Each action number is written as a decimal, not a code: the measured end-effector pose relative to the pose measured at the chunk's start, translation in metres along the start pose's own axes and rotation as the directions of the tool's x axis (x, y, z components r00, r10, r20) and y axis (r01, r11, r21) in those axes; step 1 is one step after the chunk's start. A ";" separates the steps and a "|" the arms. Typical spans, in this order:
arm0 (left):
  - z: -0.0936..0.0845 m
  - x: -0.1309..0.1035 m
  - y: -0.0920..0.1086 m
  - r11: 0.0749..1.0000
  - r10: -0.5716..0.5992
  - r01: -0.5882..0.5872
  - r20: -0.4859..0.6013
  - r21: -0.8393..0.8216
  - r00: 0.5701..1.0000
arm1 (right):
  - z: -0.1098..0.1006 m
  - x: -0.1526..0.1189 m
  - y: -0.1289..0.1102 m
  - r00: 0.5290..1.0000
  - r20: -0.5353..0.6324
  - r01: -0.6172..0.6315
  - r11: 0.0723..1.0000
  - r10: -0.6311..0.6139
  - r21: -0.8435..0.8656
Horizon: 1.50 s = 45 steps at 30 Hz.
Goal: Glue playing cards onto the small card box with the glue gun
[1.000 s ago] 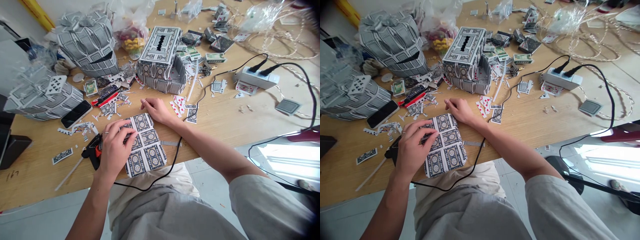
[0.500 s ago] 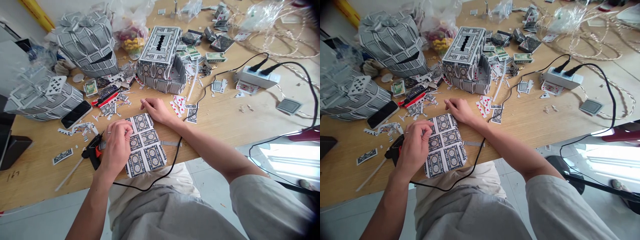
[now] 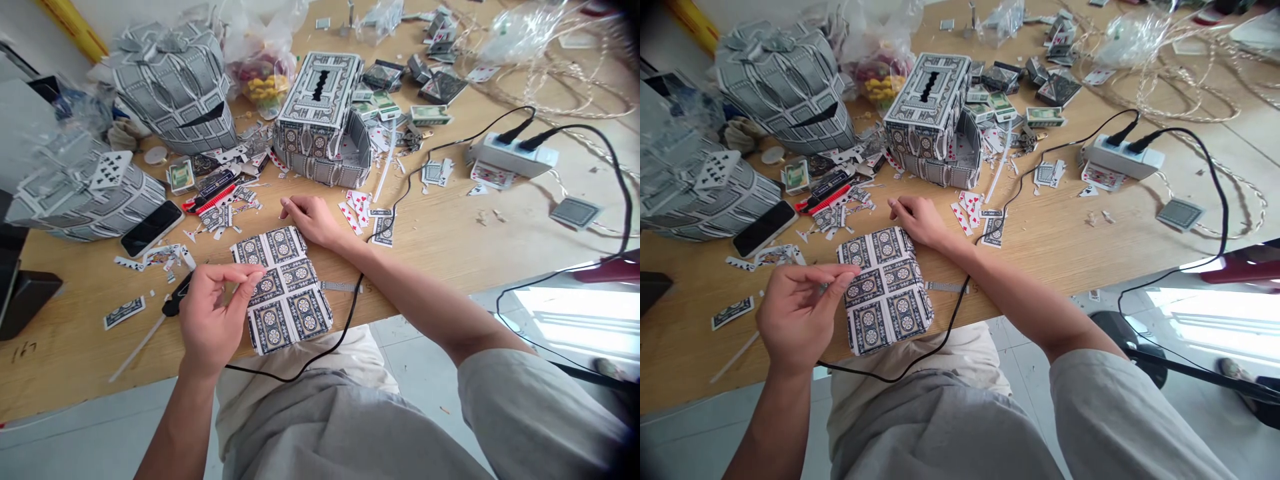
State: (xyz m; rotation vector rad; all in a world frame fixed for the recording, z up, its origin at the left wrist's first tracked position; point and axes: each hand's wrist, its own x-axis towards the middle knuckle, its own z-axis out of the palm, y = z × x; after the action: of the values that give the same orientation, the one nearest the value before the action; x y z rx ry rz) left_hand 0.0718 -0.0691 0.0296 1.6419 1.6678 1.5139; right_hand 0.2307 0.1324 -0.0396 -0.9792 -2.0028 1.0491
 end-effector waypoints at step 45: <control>-0.025 -0.055 0.010 0.799 0.248 -0.451 0.466 0.398 0.849 | 0.000 -0.001 0.000 1.000 -0.003 0.001 1.000 -0.001 0.007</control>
State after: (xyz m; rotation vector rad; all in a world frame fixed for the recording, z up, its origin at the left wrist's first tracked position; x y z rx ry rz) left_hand 0.0705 -0.1303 0.0241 2.4636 1.6565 0.8103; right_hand 0.2310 0.1319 -0.0398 -0.9755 -1.9958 1.0529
